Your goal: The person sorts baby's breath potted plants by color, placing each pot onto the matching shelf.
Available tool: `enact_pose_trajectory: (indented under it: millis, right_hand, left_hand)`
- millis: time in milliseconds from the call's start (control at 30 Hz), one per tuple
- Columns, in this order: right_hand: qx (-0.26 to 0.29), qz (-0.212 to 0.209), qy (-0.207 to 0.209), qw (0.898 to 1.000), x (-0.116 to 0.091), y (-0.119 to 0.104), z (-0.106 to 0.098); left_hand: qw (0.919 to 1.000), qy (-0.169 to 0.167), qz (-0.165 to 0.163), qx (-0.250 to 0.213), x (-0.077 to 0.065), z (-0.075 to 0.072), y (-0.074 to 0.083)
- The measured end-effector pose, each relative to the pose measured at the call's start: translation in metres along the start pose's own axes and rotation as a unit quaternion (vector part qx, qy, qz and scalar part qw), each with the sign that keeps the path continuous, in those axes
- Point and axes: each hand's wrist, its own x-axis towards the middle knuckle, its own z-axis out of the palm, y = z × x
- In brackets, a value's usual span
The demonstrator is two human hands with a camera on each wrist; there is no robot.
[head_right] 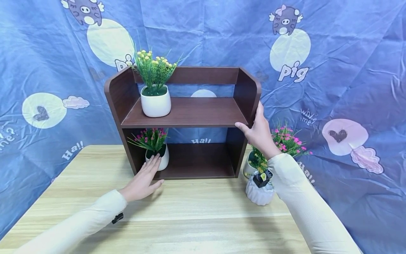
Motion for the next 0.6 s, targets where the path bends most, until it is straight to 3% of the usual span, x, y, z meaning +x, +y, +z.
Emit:
enact_pose_trajectory:
  millis: [267,467,600]
  right_hand:
    - [0.000,-0.002,-0.004,1.000,-0.001,0.000,0.000]
    - [-0.004,0.001,-0.003,1.000,0.000,0.001,0.000]
    - [-0.006,0.002,-0.004,1.000,0.000,0.001,0.000]
  left_hand:
    - [0.9992,0.015,0.005,-0.038,-0.001,-0.024,0.008]
    - [0.9946,0.079,0.022,-0.063,0.004,-0.046,0.010]
    - [0.9876,0.133,0.051,-0.067,0.006,-0.059,0.010]
